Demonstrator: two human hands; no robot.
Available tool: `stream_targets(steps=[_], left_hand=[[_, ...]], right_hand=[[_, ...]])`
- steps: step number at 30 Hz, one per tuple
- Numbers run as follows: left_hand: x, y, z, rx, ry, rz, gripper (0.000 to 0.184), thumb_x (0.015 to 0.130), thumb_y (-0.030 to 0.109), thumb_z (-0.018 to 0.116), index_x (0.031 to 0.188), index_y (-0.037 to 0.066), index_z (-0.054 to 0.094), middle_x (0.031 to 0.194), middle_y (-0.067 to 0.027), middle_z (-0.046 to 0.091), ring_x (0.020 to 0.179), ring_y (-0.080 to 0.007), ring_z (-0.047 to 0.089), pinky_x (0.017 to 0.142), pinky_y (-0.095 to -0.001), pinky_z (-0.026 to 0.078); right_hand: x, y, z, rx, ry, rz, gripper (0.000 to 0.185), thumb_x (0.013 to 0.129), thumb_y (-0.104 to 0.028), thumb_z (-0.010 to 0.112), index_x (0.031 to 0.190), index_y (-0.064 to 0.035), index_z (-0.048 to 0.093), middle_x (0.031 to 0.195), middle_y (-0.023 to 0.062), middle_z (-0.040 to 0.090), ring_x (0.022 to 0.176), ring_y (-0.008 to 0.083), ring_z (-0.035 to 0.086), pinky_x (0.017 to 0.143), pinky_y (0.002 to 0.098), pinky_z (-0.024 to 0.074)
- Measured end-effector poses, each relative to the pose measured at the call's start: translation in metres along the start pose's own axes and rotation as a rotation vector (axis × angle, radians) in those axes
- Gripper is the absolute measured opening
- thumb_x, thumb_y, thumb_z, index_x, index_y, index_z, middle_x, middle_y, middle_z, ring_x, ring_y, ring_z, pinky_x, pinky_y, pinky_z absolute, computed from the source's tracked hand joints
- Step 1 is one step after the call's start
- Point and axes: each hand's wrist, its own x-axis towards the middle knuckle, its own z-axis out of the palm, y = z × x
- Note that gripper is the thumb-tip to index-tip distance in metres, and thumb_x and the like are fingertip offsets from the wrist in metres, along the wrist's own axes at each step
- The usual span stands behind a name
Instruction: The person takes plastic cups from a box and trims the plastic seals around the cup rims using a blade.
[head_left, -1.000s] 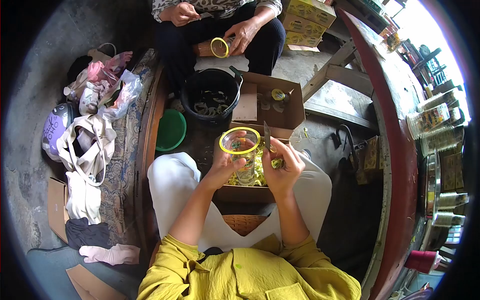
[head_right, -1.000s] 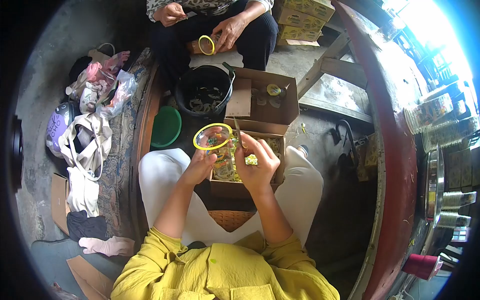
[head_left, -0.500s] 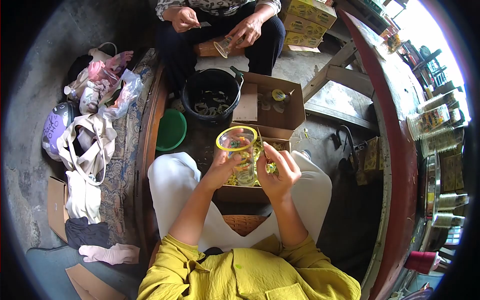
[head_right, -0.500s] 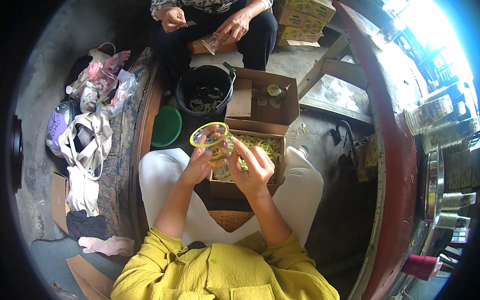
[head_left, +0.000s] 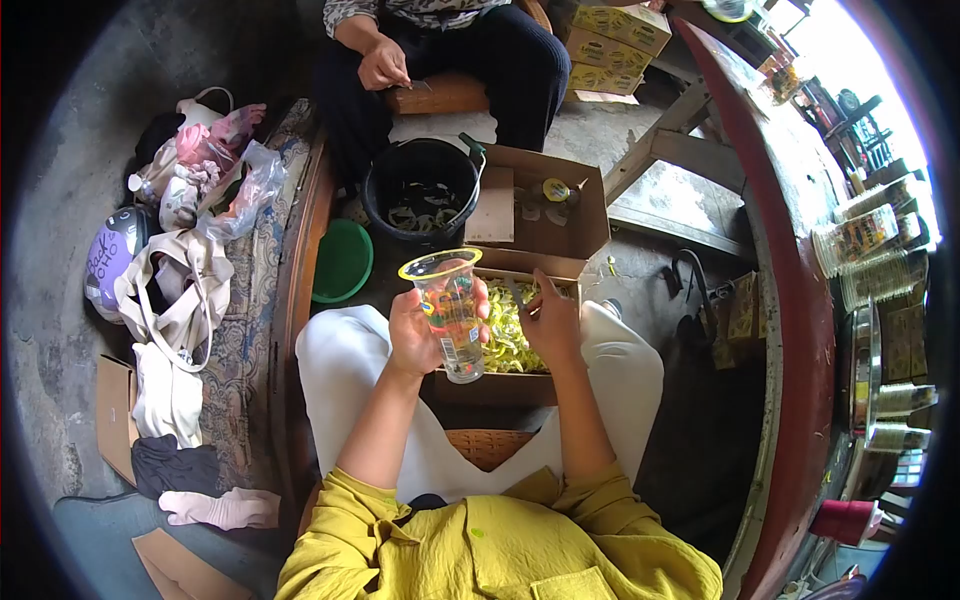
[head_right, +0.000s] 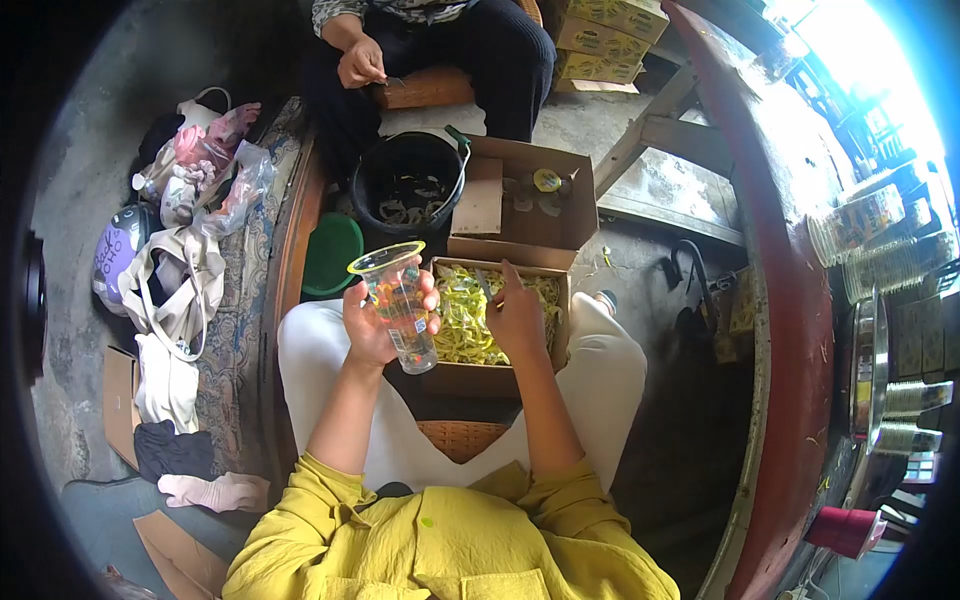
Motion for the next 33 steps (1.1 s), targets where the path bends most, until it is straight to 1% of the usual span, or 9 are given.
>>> stream_targets(steps=[1,4,7,14,16,21,28,31,33], left_hand=[[0.000,0.000,0.000,-0.006,-0.018,0.001,0.057,0.080,0.043,0.048,0.123,0.006,0.041,0.105,-0.0190,0.050,0.091,-0.0276,0.051,0.069,-0.0421,0.049],[0.001,0.001,0.001,0.021,-0.034,-0.014,0.065,0.078,0.048,0.049,0.124,0.002,0.038,0.102,-0.0157,0.048,0.090,-0.0250,0.049,0.066,-0.0402,0.047],[-0.001,0.002,0.002,-0.027,-0.022,-0.030,0.066,0.078,0.048,0.049,0.123,0.001,0.038,0.102,-0.0157,0.049,0.086,-0.0241,0.051,0.064,-0.0386,0.048],[-0.001,0.003,0.010,-0.241,0.010,-0.029,0.066,0.079,0.049,0.049,0.120,-0.001,0.037,0.093,-0.0107,0.043,0.070,-0.0177,0.054,0.058,-0.0353,0.048],[-0.001,0.003,0.010,-0.306,-0.031,-0.038,0.066,0.080,0.049,0.050,0.121,-0.002,0.036,0.094,-0.0101,0.042,0.070,-0.0173,0.054,0.057,-0.0345,0.047],[0.000,0.004,0.010,-0.347,-0.112,-0.044,0.070,0.079,0.049,0.053,0.124,-0.001,0.032,0.097,-0.0101,0.037,0.072,-0.0164,0.053,0.057,-0.0321,0.047],[-0.002,-0.001,0.000,-0.197,-0.097,0.003,0.072,0.080,0.049,0.054,0.128,0.002,0.029,0.100,-0.0093,0.036,0.074,-0.0165,0.051,0.061,-0.0315,0.047],[-0.002,0.000,-0.004,-0.132,-0.068,0.005,0.068,0.081,0.047,0.053,0.128,0.003,0.031,0.102,-0.0095,0.036,0.075,-0.0168,0.050,0.062,-0.0312,0.047],[-0.002,0.003,-0.004,-0.043,-0.017,0.008,0.065,0.082,0.046,0.052,0.127,0.003,0.033,0.103,-0.0099,0.037,0.076,-0.0170,0.050,0.063,-0.0312,0.047]], right_hand=[[0.000,0.007,0.005,-0.093,-0.032,0.029,0.064,0.064,-0.006,0.064,0.123,0.0000,0.043,0.066,0.0096,0.063,0.056,0.0185,0.061,0.059,0.0306,0.0488],[0.001,0.019,0.011,-0.027,-0.118,0.065,0.075,0.061,-0.002,0.062,0.128,0.0077,0.031,0.064,0.0126,0.062,0.059,0.0264,0.061,0.062,0.0340,0.0492],[0.003,0.027,0.015,0.000,-0.142,0.046,0.077,0.060,-0.003,0.062,0.129,0.0091,0.029,0.062,0.0117,0.061,0.060,0.0250,0.061,0.062,0.0337,0.0489],[0.004,0.031,0.015,0.132,-0.103,-0.001,0.067,0.062,-0.006,0.065,0.123,0.0051,0.040,0.066,0.0127,0.062,0.062,0.0246,0.062,0.060,0.0329,0.0484],[0.004,0.032,0.017,0.223,-0.143,0.084,0.064,0.062,-0.007,0.065,0.121,0.0037,0.042,0.066,0.0127,0.062,0.063,0.0243,0.062,0.060,0.0328,0.0484],[0.004,0.029,0.013,0.194,-0.158,0.047,0.063,0.064,-0.004,0.064,0.123,-0.0010,0.042,0.068,0.0126,0.062,0.062,0.0215,0.063,0.061,0.0318,0.0488],[-0.001,0.002,-0.008,0.289,-0.141,0.119,0.062,0.065,-0.002,0.064,0.123,-0.0024,0.044,0.068,0.0121,0.063,0.061,0.0199,0.063,0.060,0.0307,0.0490],[0.002,0.013,-0.004,0.205,-0.150,0.024,0.066,0.065,-0.006,0.068,0.125,-0.0029,0.042,0.071,0.0083,0.063,0.061,0.0125,0.060,0.057,0.0252,0.0479],[0.003,0.017,-0.005,0.225,-0.115,0.003,0.058,0.066,-0.004,0.068,0.120,-0.0017,0.047,0.071,0.0079,0.063,0.061,0.0106,0.059,0.058,0.0244,0.0473]])
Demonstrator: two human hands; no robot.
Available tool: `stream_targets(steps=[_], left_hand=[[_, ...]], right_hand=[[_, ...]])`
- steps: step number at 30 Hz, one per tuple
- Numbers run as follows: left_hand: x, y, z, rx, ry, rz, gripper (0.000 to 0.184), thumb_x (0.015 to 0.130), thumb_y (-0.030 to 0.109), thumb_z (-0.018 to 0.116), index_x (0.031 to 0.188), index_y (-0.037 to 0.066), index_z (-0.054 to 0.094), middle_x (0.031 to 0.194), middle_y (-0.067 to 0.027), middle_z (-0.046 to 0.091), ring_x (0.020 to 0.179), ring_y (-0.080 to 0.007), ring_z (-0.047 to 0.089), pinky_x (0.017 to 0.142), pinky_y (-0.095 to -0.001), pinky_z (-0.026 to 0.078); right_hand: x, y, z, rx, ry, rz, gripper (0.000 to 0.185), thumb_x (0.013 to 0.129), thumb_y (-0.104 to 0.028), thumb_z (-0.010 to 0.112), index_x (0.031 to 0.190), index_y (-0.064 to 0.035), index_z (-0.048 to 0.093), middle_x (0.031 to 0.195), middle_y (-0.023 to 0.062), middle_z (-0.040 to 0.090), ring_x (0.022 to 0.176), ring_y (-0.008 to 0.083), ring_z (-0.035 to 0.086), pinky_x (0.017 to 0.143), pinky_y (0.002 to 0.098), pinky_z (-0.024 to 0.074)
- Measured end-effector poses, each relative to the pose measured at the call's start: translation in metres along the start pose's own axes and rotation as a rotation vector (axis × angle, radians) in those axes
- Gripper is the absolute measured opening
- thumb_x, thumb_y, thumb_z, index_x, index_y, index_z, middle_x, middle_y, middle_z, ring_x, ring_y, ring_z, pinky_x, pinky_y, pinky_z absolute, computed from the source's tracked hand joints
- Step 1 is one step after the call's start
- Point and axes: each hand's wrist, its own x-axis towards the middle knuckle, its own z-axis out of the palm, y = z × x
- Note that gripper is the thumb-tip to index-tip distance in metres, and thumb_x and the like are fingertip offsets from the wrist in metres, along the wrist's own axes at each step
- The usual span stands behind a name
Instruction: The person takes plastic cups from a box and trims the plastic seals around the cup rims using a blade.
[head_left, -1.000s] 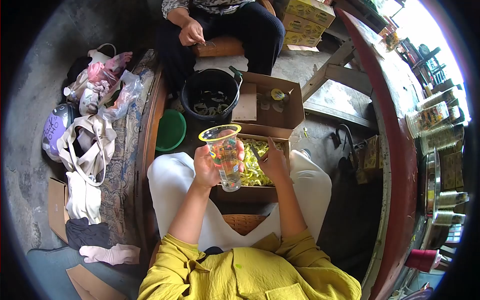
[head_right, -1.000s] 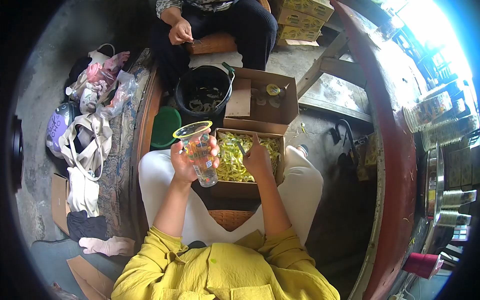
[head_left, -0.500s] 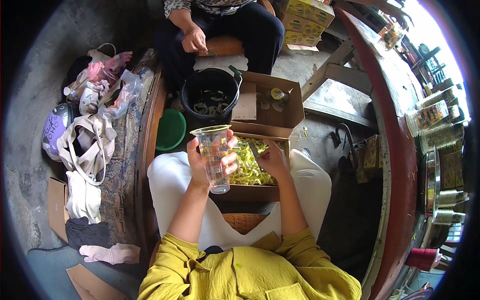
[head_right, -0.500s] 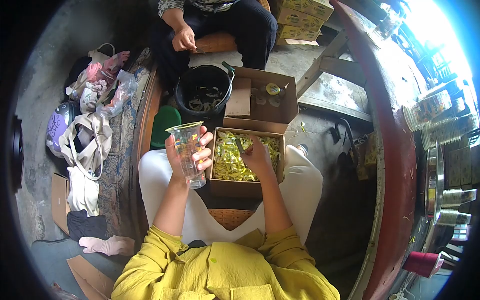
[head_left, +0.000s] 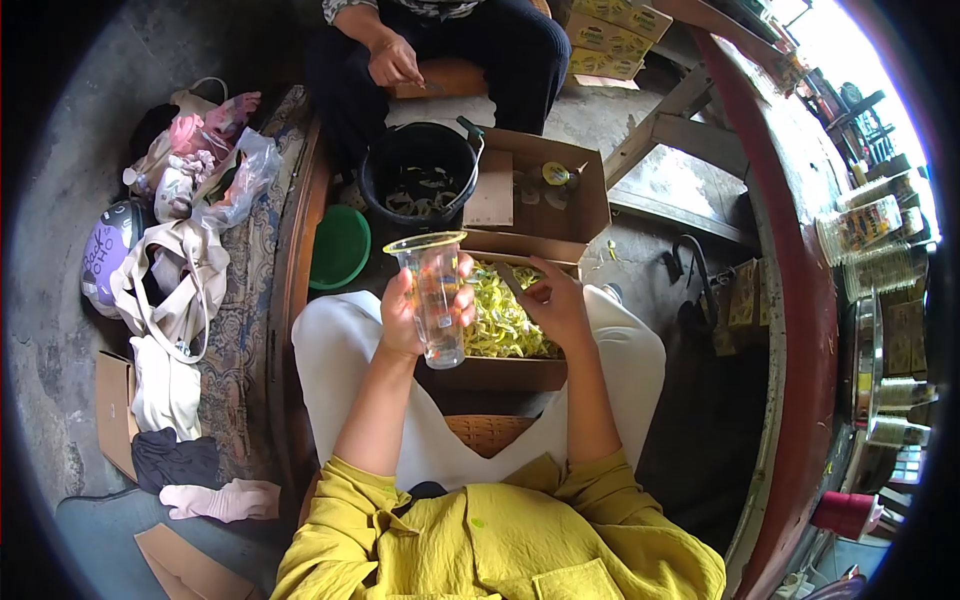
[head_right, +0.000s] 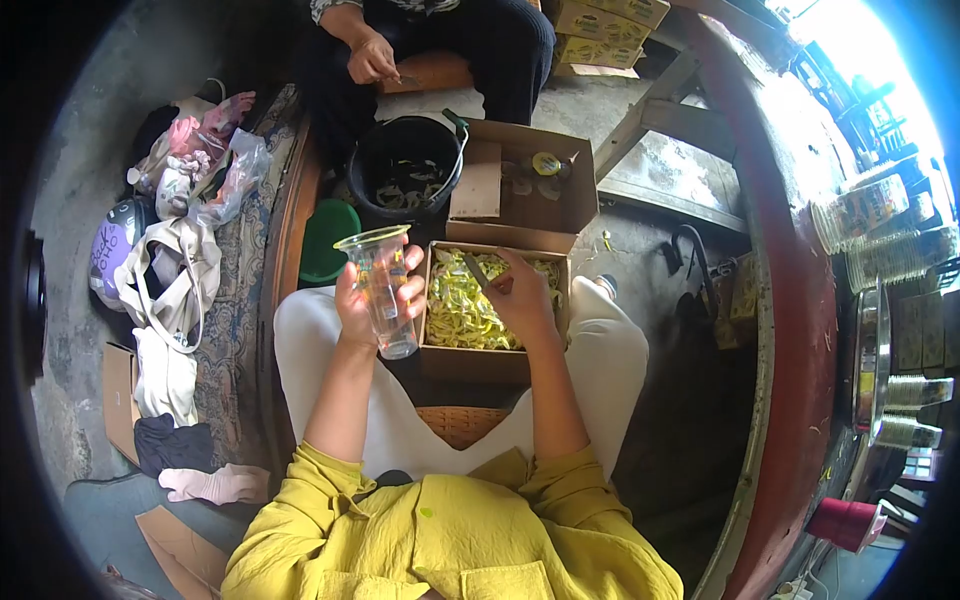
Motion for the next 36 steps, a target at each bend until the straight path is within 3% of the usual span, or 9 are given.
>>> stream_targets(steps=[2,4,5,9,12,19,22,29,36], left_hand=[[0.002,0.004,-0.005,0.294,0.080,0.044,0.057,0.083,0.044,0.051,0.123,0.005,0.039,0.103,-0.0103,0.045,0.081,-0.0189,0.053,0.065,-0.0321,0.049],[0.001,0.002,-0.006,0.485,0.388,0.086,0.053,0.082,0.038,0.055,0.120,0.007,0.038,0.099,-0.0087,0.050,0.079,-0.0205,0.058,0.063,-0.0328,0.051],[0.003,0.002,-0.007,0.488,0.460,0.098,0.053,0.080,0.031,0.060,0.120,0.005,0.037,0.102,-0.0082,0.052,0.087,-0.0191,0.058,0.072,-0.0313,0.051],[0.011,-0.005,-0.010,0.687,0.453,0.212,0.051,0.078,0.014,0.063,0.120,0.003,0.036,0.105,-0.0090,0.050,0.096,-0.0156,0.054,0.084,-0.0283,0.045],[0.012,-0.008,-0.009,1.028,0.414,0.271,0.054,0.077,0.010,0.064,0.121,0.003,0.035,0.109,-0.0091,0.047,0.098,-0.0153,0.053,0.085,-0.0283,0.045],[0.011,-0.014,-0.004,1.130,0.298,0.309,0.062,0.071,0.003,0.069,0.118,0.004,0.029,0.108,-0.0097,0.045,0.099,-0.0169,0.051,0.085,-0.0287,0.044],[0.011,-0.013,-0.003,1.238,0.269,0.331,0.067,0.067,0.002,0.071,0.119,0.005,0.028,0.106,-0.0094,0.044,0.098,-0.0165,0.050,0.086,-0.0296,0.044],[0.011,-0.014,-0.004,1.379,0.213,0.377,0.075,0.061,0.006,0.072,0.121,0.003,0.027,0.108,-0.0103,0.045,0.099,-0.0183,0.048,0.089,-0.0322,0.040],[0.011,-0.016,-0.004,1.360,0.213,0.359,0.067,0.062,0.004,0.067,0.119,0.003,0.031,0.109,-0.0108,0.044,0.101,-0.0190,0.047,0.091,-0.0322,0.038]], right_hand=[[0.000,0.005,0.000,0.068,0.037,-0.037,0.054,0.067,-0.003,0.067,0.118,-0.0015,0.049,0.071,0.0077,0.063,0.061,0.0103,0.059,0.057,0.0246,0.0472],[0.000,0.007,0.001,0.068,0.123,-0.073,0.046,0.069,-0.001,0.067,0.113,-0.0030,0.053,0.070,0.0070,0.062,0.060,0.0098,0.058,0.055,0.0231,0.0464],[0.000,0.008,0.000,0.051,0.158,-0.093,0.044,0.070,-0.001,0.067,0.112,-0.0034,0.054,0.070,0.0068,0.062,0.060,0.0095,0.058,0.055,0.0224,0.0461],[-0.004,0.000,-0.002,0.136,0.279,-0.101,0.034,0.072,0.001,0.066,0.104,-0.0032,0.059,0.072,0.0038,0.061,0.060,0.0069,0.056,0.056,0.0195,0.0452],[-0.005,-0.007,-0.002,0.202,0.348,-0.154,0.027,0.073,0.002,0.065,0.100,-0.0007,0.060,0.073,0.0036,0.061,0.062,0.0069,0.056,0.057,0.0194,0.0453],[-0.013,-0.041,-0.009,0.204,0.438,-0.347,0.019,0.075,0.004,0.063,0.093,0.0019,0.061,0.077,0.0044,0.060,0.067,0.0070,0.057,0.061,0.0192,0.0457],[-0.016,-0.050,-0.012,0.189,0.469,-0.377,0.018,0.072,0.005,0.063,0.089,0.0000,0.063,0.076,0.0074,0.062,0.068,0.0122,0.061,0.059,0.0227,0.0484],[-0.033,-0.006,0.007,0.304,0.332,-0.034,0.037,0.074,0.004,0.063,0.109,-0.0024,0.055,0.078,0.0026,0.058,0.069,0.0067,0.055,0.059,0.0188,0.0456],[-0.038,0.003,0.009,0.431,0.414,-0.071,0.031,0.073,0.005,0.063,0.104,-0.0020,0.057,0.079,0.0032,0.059,0.070,0.0071,0.056,0.060,0.0189,0.0456]])
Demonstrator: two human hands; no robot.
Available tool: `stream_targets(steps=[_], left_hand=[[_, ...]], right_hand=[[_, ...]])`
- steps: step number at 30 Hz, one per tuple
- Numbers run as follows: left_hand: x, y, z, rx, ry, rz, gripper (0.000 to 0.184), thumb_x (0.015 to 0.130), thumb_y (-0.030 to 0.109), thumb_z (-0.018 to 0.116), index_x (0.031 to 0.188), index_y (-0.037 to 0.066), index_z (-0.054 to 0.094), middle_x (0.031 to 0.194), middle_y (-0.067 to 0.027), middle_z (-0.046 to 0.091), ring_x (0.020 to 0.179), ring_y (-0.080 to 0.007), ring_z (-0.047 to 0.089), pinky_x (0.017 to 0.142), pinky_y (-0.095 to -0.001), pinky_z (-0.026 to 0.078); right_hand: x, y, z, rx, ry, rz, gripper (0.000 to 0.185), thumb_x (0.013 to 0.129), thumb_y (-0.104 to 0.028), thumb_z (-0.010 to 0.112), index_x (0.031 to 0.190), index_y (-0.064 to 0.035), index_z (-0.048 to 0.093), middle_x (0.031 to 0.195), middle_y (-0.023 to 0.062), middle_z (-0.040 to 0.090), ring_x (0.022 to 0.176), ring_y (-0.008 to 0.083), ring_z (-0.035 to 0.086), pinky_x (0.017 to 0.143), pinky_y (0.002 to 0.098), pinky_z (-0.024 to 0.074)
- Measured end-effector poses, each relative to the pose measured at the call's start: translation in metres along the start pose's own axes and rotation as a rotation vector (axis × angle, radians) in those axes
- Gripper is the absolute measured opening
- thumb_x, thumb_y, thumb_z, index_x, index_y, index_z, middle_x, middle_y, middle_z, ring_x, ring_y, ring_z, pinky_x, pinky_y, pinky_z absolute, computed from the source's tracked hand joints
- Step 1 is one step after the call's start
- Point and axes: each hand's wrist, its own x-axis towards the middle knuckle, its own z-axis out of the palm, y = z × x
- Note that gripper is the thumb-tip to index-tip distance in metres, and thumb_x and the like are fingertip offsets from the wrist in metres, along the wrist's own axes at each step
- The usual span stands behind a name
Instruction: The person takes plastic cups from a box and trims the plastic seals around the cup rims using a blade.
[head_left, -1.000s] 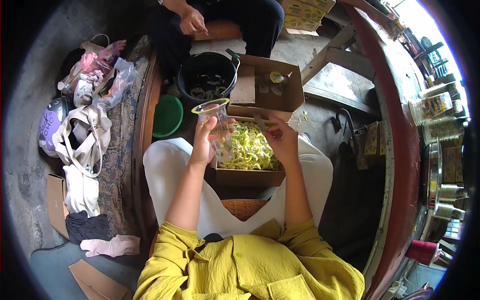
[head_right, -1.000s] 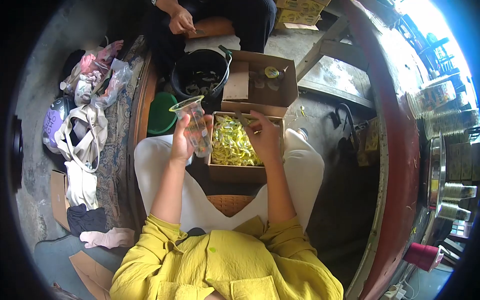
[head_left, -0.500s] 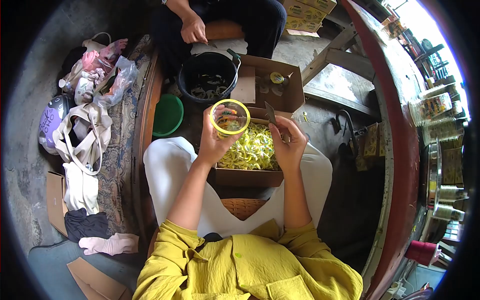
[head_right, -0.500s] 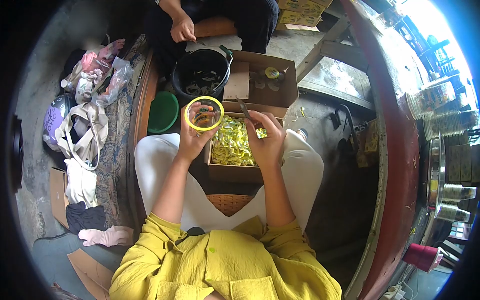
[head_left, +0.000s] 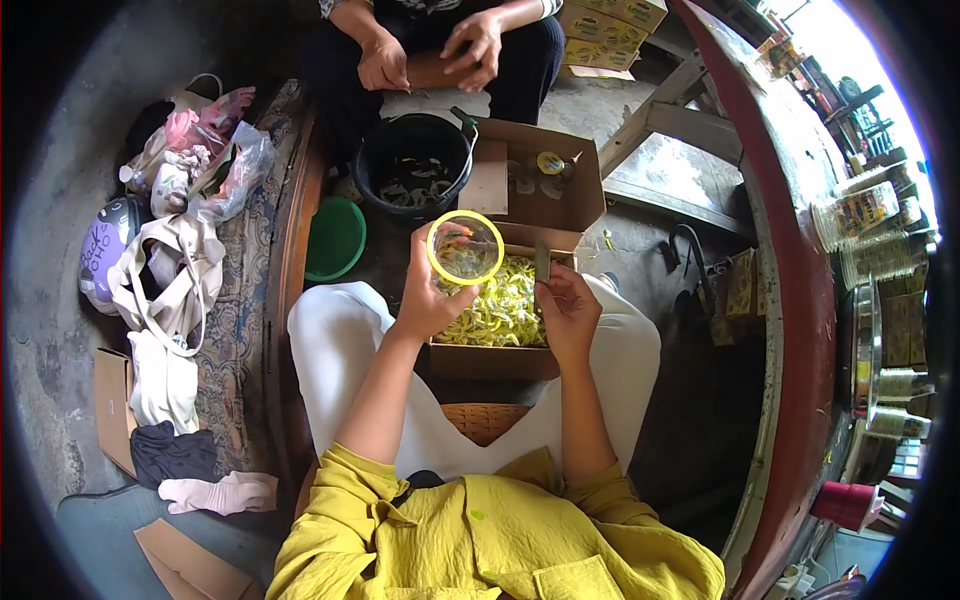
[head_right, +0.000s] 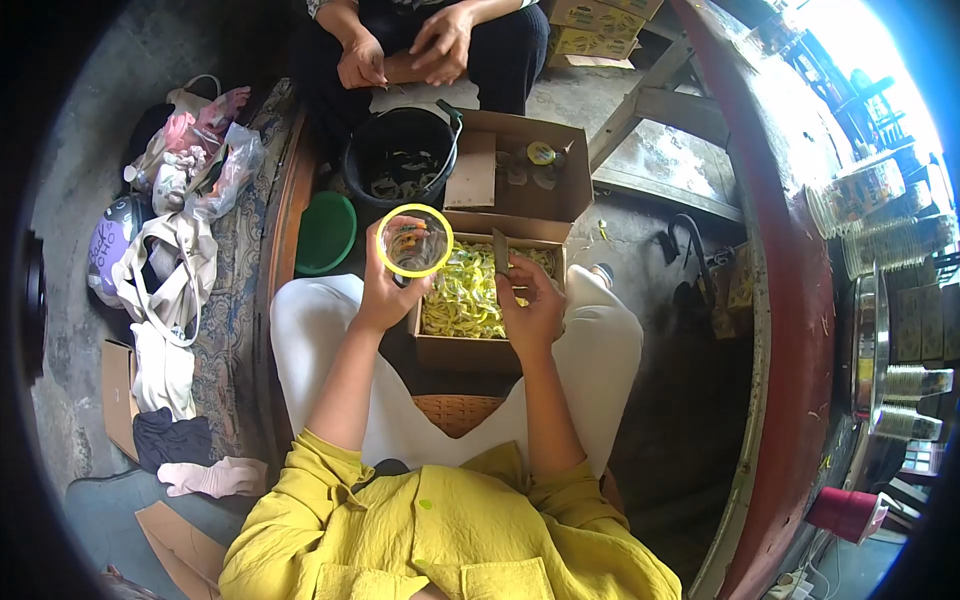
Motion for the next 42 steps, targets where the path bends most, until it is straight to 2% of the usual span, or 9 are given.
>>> stream_targets(steps=[8,24,26,28,32,35,36,38,42], left_hand=[[0.001,-0.001,0.002,0.124,0.050,0.021,0.063,0.065,0.009,0.072,0.116,0.003,0.036,0.108,-0.0097,0.047,0.101,-0.0185,0.049,0.090,-0.0308,0.040],[0.001,-0.010,0.004,0.138,0.086,0.275,0.069,0.064,-0.001,0.073,0.115,0.006,0.028,0.111,-0.0142,0.042,0.103,-0.0211,0.049,0.088,-0.0317,0.042],[0.010,-0.016,0.001,-0.009,0.081,0.189,0.059,0.070,0.006,0.069,0.116,0.004,0.032,0.109,-0.0125,0.047,0.102,-0.0184,0.049,0.088,-0.0316,0.042],[0.031,-0.027,-0.005,-0.125,0.183,-0.166,0.049,0.078,0.016,0.063,0.115,0.003,0.034,0.106,-0.0115,0.048,0.098,-0.0170,0.051,0.084,-0.0292,0.044],[0.088,-0.071,-0.037,-0.336,0.238,-0.695,0.046,0.079,0.031,0.060,0.110,0.005,0.038,0.100,-0.0079,0.051,0.070,-0.0136,0.057,0.053,-0.0313,0.052],[0.116,-0.145,-0.075,-0.131,0.035,-0.827,0.046,0.073,0.026,0.066,0.105,0.010,0.036,0.087,-0.0047,0.051,0.067,-0.0160,0.058,0.050,-0.0346,0.050],[0.123,-0.153,-0.076,0.161,0.138,-0.800,0.069,0.059,0.025,0.072,0.105,0.003,0.026,0.092,-0.0114,0.050,0.069,-0.0175,0.056,0.056,-0.0321,0.049],[0.138,-0.165,-0.090,0.374,-0.001,-0.881,0.080,0.052,0.028,0.074,0.105,0.001,0.019,0.101,-0.0167,0.045,0.083,-0.0217,0.054,0.071,-0.0315,0.048],[0.156,-0.184,-0.111,1.041,-0.115,-0.779,0.078,0.045,0.030,0.074,0.108,0.003,0.037,0.103,-0.0211,0.043,0.098,-0.0275,0.048,0.086,-0.0328,0.043]], right_hand=[[0.002,-0.023,-0.003,-0.237,0.057,-0.357,0.021,0.072,0.006,0.063,0.092,-0.0002,0.061,0.074,0.0042,0.060,0.062,0.0075,0.055,0.057,0.0196,0.0440],[0.005,-0.015,0.001,-0.150,0.174,-0.327,0.020,0.069,0.005,0.064,0.088,-0.0013,0.062,0.073,0.0074,0.062,0.058,0.0125,0.058,0.054,0.0231,0.0451],[0.006,-0.012,0.000,-0.163,0.176,-0.317,0.019,0.069,0.004,0.064,0.087,-0.0015,0.062,0.073,0.0075,0.062,0.059,0.0127,0.058,0.054,0.0233,0.0450],[0.007,-0.004,0.000,-0.173,0.183,-0.315,0.019,0.069,0.004,0.065,0.087,-0.0017,0.062,0.073,0.0075,0.062,0.059,0.0129,0.058,0.054,0.0235,0.0449],[0.006,0.001,-0.004,-0.186,0.152,-0.273,0.021,0.071,0.006,0.064,0.090,0.0013,0.060,0.078,0.0065,0.062,0.064,0.0093,0.056,0.061,0.0219,0.0462],[0.007,0.005,-0.009,-0.251,0.151,-0.260,0.021,0.071,0.006,0.064,0.091,0.0016,0.060,0.078,0.0065,0.062,0.065,0.0096,0.057,0.061,0.0222,0.0468],[0.008,0.005,-0.010,-0.252,0.146,-0.253,0.021,0.071,0.006,0.064,0.091,0.0017,0.060,0.078,0.0067,0.062,0.065,0.0097,0.057,0.062,0.0224,0.0469],[0.009,0.008,-0.011,-0.252,0.139,-0.239,0.021,0.071,0.005,0.064,0.091,0.0017,0.060,0.078,0.0071,0.062,0.065,0.0101,0.057,0.062,0.0227,0.0472],[0.011,0.020,-0.013,-0.306,0.080,-0.172,0.020,0.071,0.006,0.063,0.091,0.0020,0.060,0.079,0.0079,0.062,0.066,0.0105,0.057,0.063,0.0227,0.0473]])
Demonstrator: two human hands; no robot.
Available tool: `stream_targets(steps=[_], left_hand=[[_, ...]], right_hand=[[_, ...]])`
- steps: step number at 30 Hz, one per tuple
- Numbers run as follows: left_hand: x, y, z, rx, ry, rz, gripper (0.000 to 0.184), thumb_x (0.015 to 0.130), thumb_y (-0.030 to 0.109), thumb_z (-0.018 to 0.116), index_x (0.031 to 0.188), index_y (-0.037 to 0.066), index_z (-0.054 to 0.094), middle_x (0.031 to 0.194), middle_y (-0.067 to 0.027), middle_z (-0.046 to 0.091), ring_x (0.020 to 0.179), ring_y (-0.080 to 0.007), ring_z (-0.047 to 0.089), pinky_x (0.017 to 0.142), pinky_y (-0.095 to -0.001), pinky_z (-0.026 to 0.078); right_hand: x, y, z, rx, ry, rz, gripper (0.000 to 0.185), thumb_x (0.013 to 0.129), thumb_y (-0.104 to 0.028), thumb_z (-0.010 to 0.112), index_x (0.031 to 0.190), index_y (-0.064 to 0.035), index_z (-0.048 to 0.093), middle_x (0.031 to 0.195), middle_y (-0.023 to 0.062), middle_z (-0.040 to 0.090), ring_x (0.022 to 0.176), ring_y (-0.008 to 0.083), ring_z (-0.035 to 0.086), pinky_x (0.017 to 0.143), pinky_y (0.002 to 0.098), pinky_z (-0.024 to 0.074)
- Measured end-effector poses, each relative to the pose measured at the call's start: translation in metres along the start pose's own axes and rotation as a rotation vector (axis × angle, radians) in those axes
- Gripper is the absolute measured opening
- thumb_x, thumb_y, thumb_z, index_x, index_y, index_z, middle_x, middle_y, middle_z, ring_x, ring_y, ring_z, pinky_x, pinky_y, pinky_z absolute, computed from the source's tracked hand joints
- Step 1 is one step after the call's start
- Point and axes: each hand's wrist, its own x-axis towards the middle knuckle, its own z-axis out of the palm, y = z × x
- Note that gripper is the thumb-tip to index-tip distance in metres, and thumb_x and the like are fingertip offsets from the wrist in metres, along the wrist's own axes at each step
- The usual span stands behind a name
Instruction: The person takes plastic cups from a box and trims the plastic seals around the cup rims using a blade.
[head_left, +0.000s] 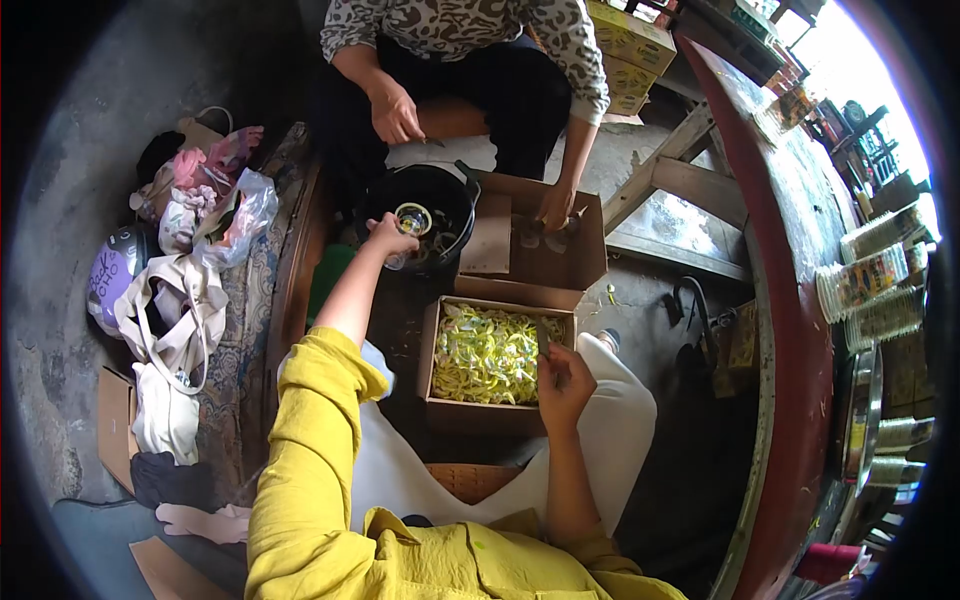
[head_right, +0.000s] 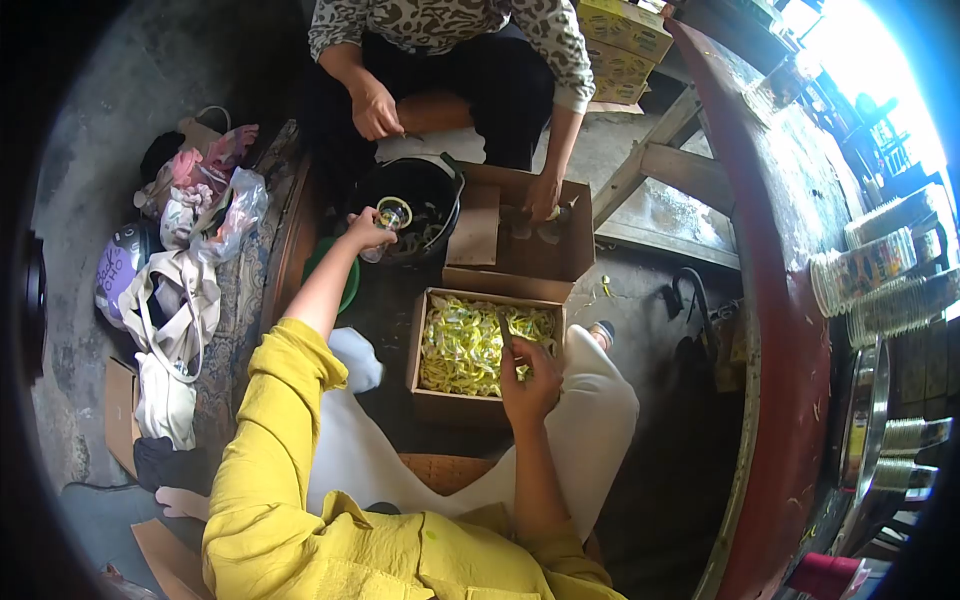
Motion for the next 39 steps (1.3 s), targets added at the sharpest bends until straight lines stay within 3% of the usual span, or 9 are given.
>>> stream_targets(steps=[1,8,19,22,24,29,33,37,39], left_hand=[[0.002,0.000,-0.002,0.019,0.006,0.025,0.071,0.045,0.029,0.075,0.106,0.006,0.046,0.106,-0.0200,0.044,0.102,-0.0288,0.049,0.086,-0.0354,0.044],[0.002,0.012,-0.013,0.183,0.003,-0.047,0.065,0.055,0.027,0.077,0.108,0.008,0.045,0.115,-0.0138,0.049,0.107,-0.0302,0.050,0.086,-0.0397,0.045],[-0.009,-0.006,0.018,0.285,0.084,0.069,0.043,0.058,0.019,0.077,0.091,0.010,0.052,0.100,-0.0085,0.049,0.095,-0.0280,0.053,0.080,-0.0401,0.046],[-0.010,-0.008,0.022,0.010,0.324,0.161,0.040,0.059,0.019,0.076,0.089,0.010,0.051,0.098,-0.0083,0.050,0.092,-0.0282,0.054,0.078,-0.0399,0.047],[-0.017,-0.010,0.023,0.172,0.131,0.080,0.039,0.057,0.019,0.076,0.086,0.010,0.052,0.095,-0.0097,0.049,0.091,-0.0288,0.054,0.076,-0.0383,0.046],[-0.020,-0.016,0.028,0.069,0.295,0.133,0.036,0.058,0.017,0.074,0.086,0.009,0.052,0.093,-0.0095,0.050,0.091,-0.0296,0.053,0.076,-0.0388,0.046],[-0.022,-0.021,0.037,-0.216,0.723,0.323,0.040,0.052,0.020,0.077,0.082,0.009,0.052,0.084,-0.0103,0.051,0.084,-0.0282,0.053,0.073,-0.0376,0.044],[-0.036,-0.028,0.045,-0.004,0.283,0.108,0.040,0.055,0.024,0.077,0.084,0.009,0.054,0.090,-0.0107,0.055,0.081,-0.0292,0.055,0.070,-0.0387,0.046],[-0.035,-0.025,0.045,-0.304,0.507,0.006,0.044,0.054,0.026,0.079,0.085,0.007,0.054,0.089,-0.0108,0.056,0.077,-0.0268,0.056,0.069,-0.0371,0.046]], right_hand=[[0.001,0.003,0.003,0.029,0.004,0.008,0.020,0.071,0.007,0.062,0.091,0.0025,0.060,0.079,0.0079,0.062,0.066,0.0103,0.058,0.063,0.0230,0.0474],[0.010,0.006,0.007,-0.016,0.003,0.111,0.017,0.070,-0.003,0.065,0.086,-0.0050,0.062,0.074,0.0065,0.063,0.061,0.0163,0.060,0.058,0.0278,0.0458],[0.009,0.007,0.007,-0.038,-0.004,0.111,0.017,0.069,-0.004,0.066,0.086,-0.0065,0.063,0.075,0.0052,0.063,0.061,0.0155,0.060,0.058,0.0270,0.0457],[0.009,0.006,0.005,-0.056,0.006,0.091,0.017,0.069,-0.003,0.066,0.086,-0.0062,0.063,0.075,0.0053,0.063,0.060,0.0149,0.060,0.058,0.0267,0.0457],[0.008,0.006,0.005,-0.058,0.015,0.076,0.017,0.069,-0.002,0.066,0.086,-0.0058,0.063,0.075,0.0054,0.063,0.059,0.0147,0.060,0.057,0.0264,0.0457],[0.008,0.002,0.004,0.028,0.035,0.082,0.017,0.070,-0.001,0.065,0.086,-0.0047,0.062,0.074,0.0059,0.063,0.058,0.0142,0.060,0.056,0.0257,0.0457],[0.008,0.002,0.002,0.012,0.037,0.053,0.018,0.070,0.001,0.065,0.087,-0.0034,0.062,0.074,0.0066,0.063,0.059,0.0136,0.060,0.055,0.0248,0.0458],[0.006,-0.001,0.001,0.041,0.045,0.030,0.018,0.069,0.003,0.065,0.087,-0.0022,0.062,0.074,0.0074,0.063,0.060,0.0132,0.060,0.055,0.0238,0.0459],[0.006,-0.002,0.002,0.072,0.065,0.016,0.019,0.069,0.003,0.065,0.087,-0.0023,0.062,0.074,0.0075,0.063,0.059,0.0131,0.060,0.054,0.0237,0.0461]])
